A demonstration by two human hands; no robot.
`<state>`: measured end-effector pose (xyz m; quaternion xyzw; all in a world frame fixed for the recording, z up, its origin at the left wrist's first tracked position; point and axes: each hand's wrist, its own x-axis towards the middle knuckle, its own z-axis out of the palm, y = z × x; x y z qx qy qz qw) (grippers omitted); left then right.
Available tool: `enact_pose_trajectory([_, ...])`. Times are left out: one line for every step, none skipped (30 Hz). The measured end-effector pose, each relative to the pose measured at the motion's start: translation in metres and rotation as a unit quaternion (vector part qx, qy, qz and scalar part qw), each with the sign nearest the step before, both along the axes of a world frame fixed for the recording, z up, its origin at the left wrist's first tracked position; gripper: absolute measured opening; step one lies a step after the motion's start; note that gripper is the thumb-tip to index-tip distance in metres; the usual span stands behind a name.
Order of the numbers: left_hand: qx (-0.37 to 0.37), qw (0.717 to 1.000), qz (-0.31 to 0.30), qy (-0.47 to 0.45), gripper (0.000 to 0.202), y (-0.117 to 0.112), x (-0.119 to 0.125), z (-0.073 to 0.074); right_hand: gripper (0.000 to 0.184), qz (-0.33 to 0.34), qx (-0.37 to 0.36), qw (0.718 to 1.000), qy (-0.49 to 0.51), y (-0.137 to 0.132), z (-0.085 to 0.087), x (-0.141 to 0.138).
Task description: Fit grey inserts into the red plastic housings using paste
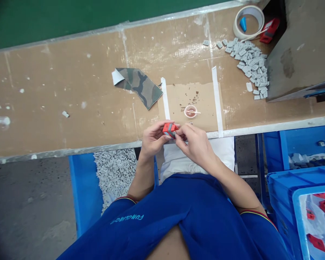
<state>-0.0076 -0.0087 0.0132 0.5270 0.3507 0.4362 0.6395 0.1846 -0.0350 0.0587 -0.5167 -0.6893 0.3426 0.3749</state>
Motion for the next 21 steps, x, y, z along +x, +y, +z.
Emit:
enact_pose_trajectory([0.003, 1.0, -0.001, 0.005, 0.044, 0.0, 0.0, -0.001, 0.015, 0.003, -0.005, 1.0, 0.009, 0.001, -0.001, 0.0])
enact_pose_trajectory([0.007, 1.0, -0.003, 0.011, 0.044, 0.001, -0.001, -0.002, 0.017, 0.003, -0.008, 1.0, 0.018, 0.002, -0.003, 0.0])
enact_pose_trajectory([0.011, 1.0, -0.004, 0.016, 0.044, 0.001, -0.001, -0.002, 0.019, 0.001, -0.009, 1.0, 0.024, 0.003, -0.004, -0.001])
enact_pose_trajectory([0.016, 1.0, -0.006, 0.021, 0.045, 0.001, -0.001, -0.003, 0.02, -0.002, -0.009, 1.0, 0.028, 0.003, -0.006, -0.001])
enact_pose_trajectory([0.021, 0.999, -0.007, 0.026, 0.044, 0.001, -0.001, -0.003, 0.021, -0.003, -0.01, 1.0, 0.029, 0.003, -0.007, -0.001])
enact_pose_trajectory([0.024, 0.999, -0.007, 0.031, 0.044, 0.001, -0.001, -0.003, 0.021, -0.003, -0.011, 0.999, 0.03, 0.002, -0.007, 0.0])
enact_pose_trajectory([0.027, 0.999, -0.008, 0.036, 0.043, 0.001, -0.001, -0.003, 0.021, -0.001, -0.01, 0.999, 0.031, 0.002, -0.007, 0.0])
enact_pose_trajectory([0.03, 0.999, -0.01, 0.039, 0.042, 0.001, 0.0, -0.002, 0.02, 0.0, -0.009, 0.999, 0.031, 0.0, -0.006, 0.001])
enact_pose_trajectory([0.033, 0.999, -0.011, 0.04, 0.041, 0.001, 0.0, -0.002, 0.018, 0.002, -0.006, 1.0, 0.031, -0.001, -0.005, 0.002])
enact_pose_trajectory([0.037, 0.998, -0.013, 0.04, 0.041, 0.001, 0.001, -0.001, 0.016, 0.002, -0.003, 1.0, 0.031, -0.002, -0.004, 0.003])
enact_pose_trajectory([0.041, 0.998, -0.015, 0.04, 0.04, 0.001, 0.002, 0.0, 0.015, 0.001, 0.001, 1.0, 0.03, -0.003, -0.003, 0.003])
enact_pose_trajectory([0.044, 0.998, -0.016, 0.041, 0.04, 0.0, 0.002, 0.0, 0.014, -0.003, 0.005, 1.0, 0.03, -0.004, -0.002, 0.003])
enact_pose_trajectory([0.046, 0.998, -0.017, 0.043, 0.04, 0.0, 0.002, 0.001, 0.013, -0.007, 0.009, 1.0, 0.029, -0.005, -0.002, 0.003])
enact_pose_trajectory([0.047, 0.998, -0.017, 0.047, 0.04, 0.0, 0.002, 0.002, 0.014, -0.009, 0.013, 0.999, 0.028, -0.006, -0.002, 0.003])
enact_pose_trajectory([0.047, 0.997, -0.019, 0.052, 0.04, 0.001, 0.002, 0.002, 0.015, -0.01, 0.018, 0.999, 0.027, -0.005, -0.003, 0.002])
enact_pose_trajectory([0.047, 0.997, -0.021, 0.055, 0.04, 0.001, 0.002, 0.002, 0.017, -0.01, 0.025, 0.999, 0.027, -0.005, -0.004, 0.001])
enact_pose_trajectory([0.047, 0.997, -0.023, 0.058, 0.04, 0.001, 0.002, 0.003, 0.019, -0.007, 0.032, 0.999, 0.029, -0.004, -0.006, 0.001])
enact_pose_trajectory([0.046, 0.997, -0.025, 0.062, 0.039, 0.001, 0.001, 0.003, 0.02, -0.003, 0.036, 0.999, 0.034, -0.004, -0.008, 0.001])
enact_pose_trajectory([0.046, 0.996, -0.027, 0.066, 0.039, 0.002, 0.001, 0.003, 0.022, 0.0, 0.037, 0.998, 0.041, -0.003, -0.009, 0.0])
enact_pose_trajectory([0.046, 0.996, -0.027, 0.07, 0.039, 0.002, 0.0, 0.004, 0.023, 0.003, 0.034, 0.998, 0.048, -0.002, -0.01, 0.0])
enact_pose_trajectory([0.049, 0.996, -0.026, 0.075, 0.039, 0.003, -0.001, 0.004, 0.023, 0.005, 0.028, 0.998, 0.054, -0.001, -0.011, 0.0])
